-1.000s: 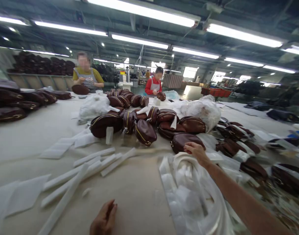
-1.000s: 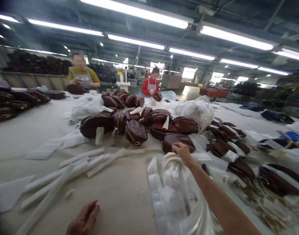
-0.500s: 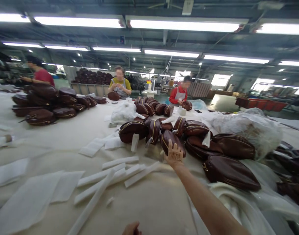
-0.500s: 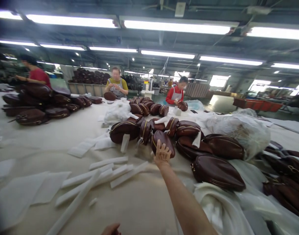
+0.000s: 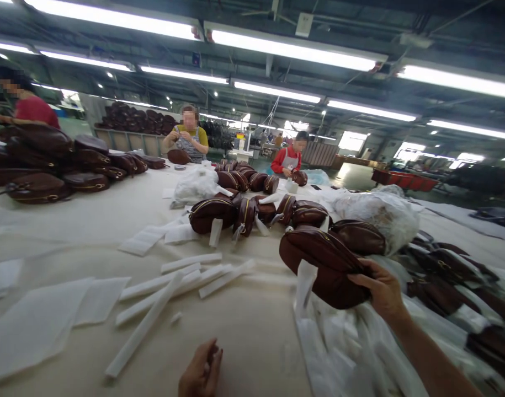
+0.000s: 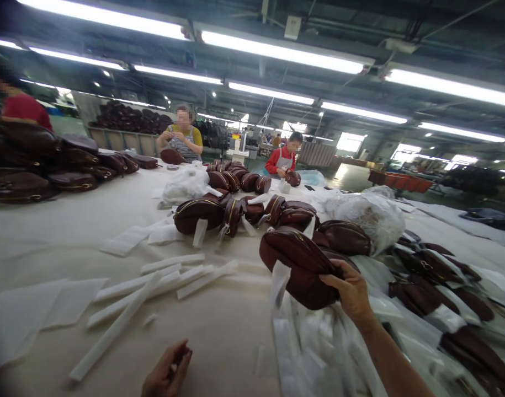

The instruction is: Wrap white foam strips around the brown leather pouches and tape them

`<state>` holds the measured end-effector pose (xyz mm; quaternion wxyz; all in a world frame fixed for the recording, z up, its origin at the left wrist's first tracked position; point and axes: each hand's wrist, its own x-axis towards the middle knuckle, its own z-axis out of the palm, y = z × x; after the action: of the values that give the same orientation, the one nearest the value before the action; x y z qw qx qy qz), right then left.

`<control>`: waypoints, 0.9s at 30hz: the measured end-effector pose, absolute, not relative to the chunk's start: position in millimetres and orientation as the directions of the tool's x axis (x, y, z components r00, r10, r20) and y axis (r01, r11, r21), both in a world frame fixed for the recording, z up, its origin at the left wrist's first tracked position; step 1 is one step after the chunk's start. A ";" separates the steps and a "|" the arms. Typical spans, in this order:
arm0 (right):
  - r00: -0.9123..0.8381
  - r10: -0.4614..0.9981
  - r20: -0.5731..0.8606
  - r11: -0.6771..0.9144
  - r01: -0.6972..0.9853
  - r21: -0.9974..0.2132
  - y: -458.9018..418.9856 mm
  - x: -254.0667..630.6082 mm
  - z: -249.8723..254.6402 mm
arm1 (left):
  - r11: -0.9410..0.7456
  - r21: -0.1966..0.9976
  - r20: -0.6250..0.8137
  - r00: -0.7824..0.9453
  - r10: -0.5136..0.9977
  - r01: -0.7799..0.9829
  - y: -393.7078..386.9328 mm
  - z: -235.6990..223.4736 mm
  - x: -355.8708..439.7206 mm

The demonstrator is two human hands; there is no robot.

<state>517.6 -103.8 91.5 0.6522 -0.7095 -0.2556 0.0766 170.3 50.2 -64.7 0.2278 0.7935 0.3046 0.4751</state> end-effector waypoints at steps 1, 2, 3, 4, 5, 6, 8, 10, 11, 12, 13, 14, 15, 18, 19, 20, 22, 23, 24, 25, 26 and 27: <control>0.846 0.489 0.214 0.023 0.233 -0.972 -119.0 505.2 91.3 | -0.774 0.585 0.684 0.366 0.631 0.241 47.7 -43.6 170.2; 0.827 0.521 0.211 0.046 0.219 -0.975 -131.2 491.9 89.3 | -0.857 0.475 0.772 0.372 0.514 0.198 44.3 -19.9 170.8; 0.800 0.563 0.208 0.061 0.211 -0.976 -140.3 478.3 85.4 | -0.918 0.362 0.837 0.379 0.396 0.159 40.0 4.7 172.2; 0.764 0.612 0.204 0.071 0.204 -0.976 -146.1 464.6 79.5 | -0.958 0.263 0.876 0.389 0.286 0.112 35.1 28.1 174.4; 0.725 0.660 0.197 0.077 0.195 -0.978 -148.9 451.3 71.8 | -0.981 0.180 0.881 0.433 0.193 0.072 29.9 48.3 177.2; 0.681 0.710 0.179 0.071 0.184 -0.980 -149.3 438.7 62.8 | -0.993 0.108 0.871 0.478 0.115 0.043 24.8 63.5 180.2; 0.565 0.818 0.110 0.011 0.175 -0.985 -145.4 416.5 44.0 | -0.999 0.042 0.806 0.590 0.050 0.027 15.9 76.2 184.5; 0.403 0.914 0.050 -0.049 0.233 -0.971 -140.3 399.4 29.7 | -0.999 0.035 0.741 0.669 0.054 0.041 9.9 68.8 183.7; 0.338 0.939 0.069 -0.042 0.310 -0.950 -138.8 392.4 25.7 | -0.998 0.038 0.717 0.695 0.059 0.046 8.1 61.1 181.6; 0.302 0.944 0.131 -0.007 0.417 -0.909 -138.4 386.2 23.9 | -0.998 0.040 0.701 0.711 0.059 0.043 7.1 53.1 178.9; 0.289 0.928 0.237 0.045 0.543 -0.838 -139.1 380.1 24.0 | -0.998 0.044 0.691 0.721 0.057 0.036 6.6 46.0 176.2; 0.273 0.892 0.361 0.093 0.671 -0.736 -140.6 373.7 25.5 | -0.998 0.050 0.686 0.726 0.055 0.028 6.4 40.8 174.2; 0.240 0.846 0.476 0.124 0.779 -0.614 -142.3 366.8 27.8 | -0.998 0.056 0.687 0.724 0.058 0.027 6.5 37.6 173.0; 0.088 0.768 0.634 0.150 0.938 -0.312 -143.3 343.7 33.2 | -0.999 0.043 0.696 0.716 0.049 0.026 6.5 36.9 173.9; 0.064 0.763 0.643 0.135 0.957 -0.256 -141.3 336.9 33.6 | -0.999 0.027 0.692 0.720 0.040 0.029 6.7 37.9 175.0; 0.061 0.761 0.646 0.106 0.970 -0.217 -138.1 331.4 33.2 | -0.999 0.015 0.683 0.730 0.036 0.035 7.0 38.7 176.1; 0.084 0.761 0.643 0.038 0.984 -0.173 -129.8 325.8 31.4 | -0.998 0.011 0.651 0.757 0.058 0.067 8.7 39.5 178.4; 0.095 0.766 0.636 0.013 0.987 -0.163 -125.5 325.5 30.7 | -0.996 0.022 0.634 0.769 0.082 0.089 10.0 39.5 179.6; 0.100 0.774 0.626 -0.002 0.988 -0.156 -121.6 326.4 30.3 | -0.993 0.038 0.618 0.778 0.109 0.109 11.5 39.5 180.9; 0.105 0.778 0.620 -0.014 0.989 -0.150 -118.4 328.1 30.5 | -0.990 0.055 0.608 0.782 0.136 0.129 13.2 39.7 182.3; 0.115 0.778 0.618 -0.030 0.989 -0.146 -115.9 330.1 31.2 | -0.987 0.068 0.605 0.780 0.159 0.149 14.9 40.2 183.8; 0.127 0.774 0.621 -0.050 0.989 -0.140 -114.1 332.0 32.2 | -0.983 0.072 0.603 0.778 0.178 0.169 16.6 41.0 185.3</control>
<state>332.0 -114.1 32.2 0.2765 -0.6980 -0.6313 -0.1946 185.3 16.6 41.0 0.0069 0.9428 0.0922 0.3202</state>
